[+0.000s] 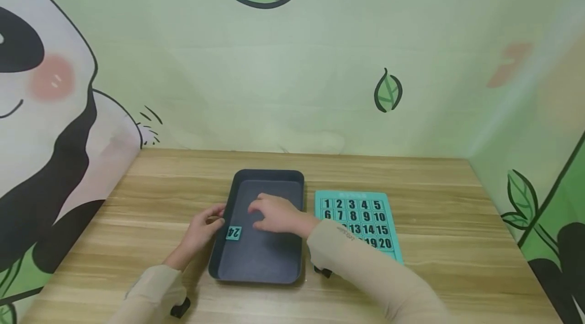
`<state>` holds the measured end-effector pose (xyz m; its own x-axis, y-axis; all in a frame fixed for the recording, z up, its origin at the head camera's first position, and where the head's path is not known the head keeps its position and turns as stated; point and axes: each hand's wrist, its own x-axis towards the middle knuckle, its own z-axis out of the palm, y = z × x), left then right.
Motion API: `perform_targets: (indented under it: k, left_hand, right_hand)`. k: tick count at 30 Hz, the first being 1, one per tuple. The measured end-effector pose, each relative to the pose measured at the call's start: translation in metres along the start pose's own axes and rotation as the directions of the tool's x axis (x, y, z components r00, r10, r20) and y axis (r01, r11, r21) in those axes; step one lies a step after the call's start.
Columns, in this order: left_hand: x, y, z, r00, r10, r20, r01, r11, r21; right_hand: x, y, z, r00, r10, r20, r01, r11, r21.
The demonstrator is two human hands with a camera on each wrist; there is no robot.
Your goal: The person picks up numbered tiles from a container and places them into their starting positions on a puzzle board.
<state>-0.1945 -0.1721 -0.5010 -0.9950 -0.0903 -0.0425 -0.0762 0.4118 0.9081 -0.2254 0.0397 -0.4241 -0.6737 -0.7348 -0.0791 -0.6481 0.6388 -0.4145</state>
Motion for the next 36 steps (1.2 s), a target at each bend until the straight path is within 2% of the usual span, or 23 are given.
perform_targets:
  k: [7,17,30,33,34,36]
  left_hand:
    - [0.000,0.000,0.001,1.000,0.003,0.003,-0.003,1.000,-0.012]
    - [0.001,-0.003,0.000,1.000,0.022,0.006,-0.022,0.999,-0.044]
    - [0.002,-0.006,0.000,1.000,0.028,0.012,-0.027,0.998,-0.056]
    - [0.001,-0.007,-0.001,0.997,0.076,0.009,-0.075,0.994,-0.082]
    - [0.000,-0.008,-0.001,0.993,0.121,0.006,-0.120,0.987,-0.103]
    - [-0.001,-0.008,-0.002,0.989,0.146,0.003,-0.145,0.983,-0.115]
  right_hand:
    - [0.012,-0.007,0.027,0.998,0.020,0.068,-0.023,0.999,0.042]
    - [0.018,-0.015,0.056,0.996,0.002,0.088,-0.006,0.999,0.049]
    - [0.014,-0.016,0.064,0.998,0.001,0.069,-0.011,0.989,0.146]
    - [0.011,-0.018,0.064,0.996,-0.010,0.083,-0.005,0.983,0.183]
    - [0.011,-0.018,0.065,0.996,-0.015,0.090,-0.003,0.980,0.197]
    - [0.010,-0.020,0.065,0.994,-0.026,0.103,0.002,0.974,0.228]
